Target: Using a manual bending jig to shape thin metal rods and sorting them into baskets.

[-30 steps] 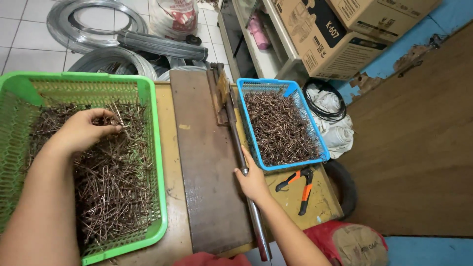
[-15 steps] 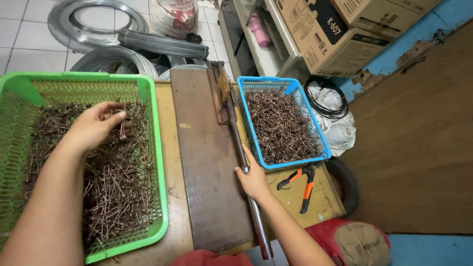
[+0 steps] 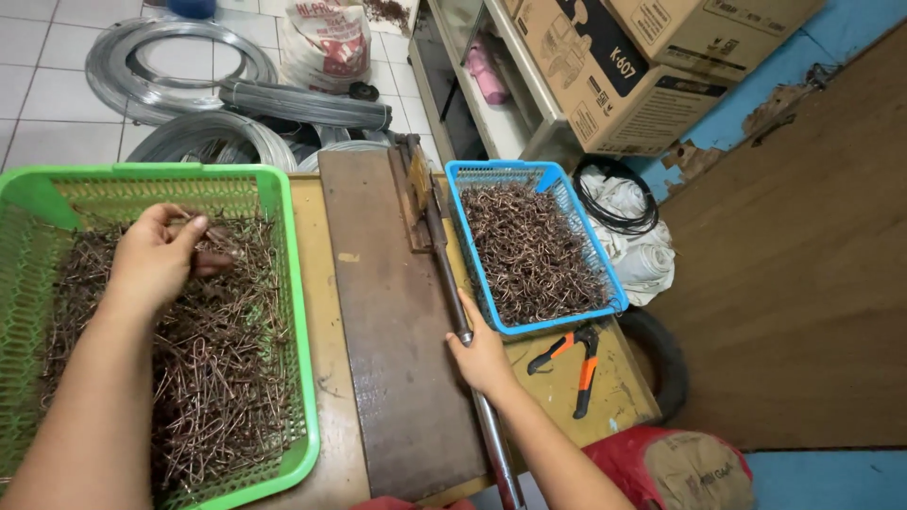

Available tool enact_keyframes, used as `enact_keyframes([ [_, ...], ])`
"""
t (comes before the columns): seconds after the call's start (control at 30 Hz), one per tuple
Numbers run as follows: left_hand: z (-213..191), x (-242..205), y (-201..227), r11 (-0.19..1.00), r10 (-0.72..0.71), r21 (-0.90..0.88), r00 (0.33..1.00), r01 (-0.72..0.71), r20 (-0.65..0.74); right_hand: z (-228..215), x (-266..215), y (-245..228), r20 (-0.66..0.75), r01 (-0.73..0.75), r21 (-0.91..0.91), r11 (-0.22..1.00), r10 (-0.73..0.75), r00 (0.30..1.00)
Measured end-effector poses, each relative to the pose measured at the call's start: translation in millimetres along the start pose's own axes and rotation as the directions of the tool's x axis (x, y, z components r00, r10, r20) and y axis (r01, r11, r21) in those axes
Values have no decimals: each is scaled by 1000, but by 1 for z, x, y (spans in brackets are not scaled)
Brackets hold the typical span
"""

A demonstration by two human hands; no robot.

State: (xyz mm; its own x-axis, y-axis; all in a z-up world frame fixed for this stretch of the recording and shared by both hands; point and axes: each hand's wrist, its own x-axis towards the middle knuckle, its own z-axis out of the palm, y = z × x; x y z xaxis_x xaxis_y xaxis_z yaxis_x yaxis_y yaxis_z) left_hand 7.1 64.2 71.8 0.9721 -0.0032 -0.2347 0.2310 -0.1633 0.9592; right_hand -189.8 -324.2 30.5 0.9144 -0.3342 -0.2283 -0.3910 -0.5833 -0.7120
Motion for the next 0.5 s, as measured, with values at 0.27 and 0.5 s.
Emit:
enact_keyframes([
  [0.27,7,3,-4,992,16,123,996,-6,-84,-2,-3,-7,18,-53,-16,998,53,998],
  [0.5,16,-30,33,978,-66,-203,997,56,-43,-4,-9,-13,28,-46,12,999,46,999],
])
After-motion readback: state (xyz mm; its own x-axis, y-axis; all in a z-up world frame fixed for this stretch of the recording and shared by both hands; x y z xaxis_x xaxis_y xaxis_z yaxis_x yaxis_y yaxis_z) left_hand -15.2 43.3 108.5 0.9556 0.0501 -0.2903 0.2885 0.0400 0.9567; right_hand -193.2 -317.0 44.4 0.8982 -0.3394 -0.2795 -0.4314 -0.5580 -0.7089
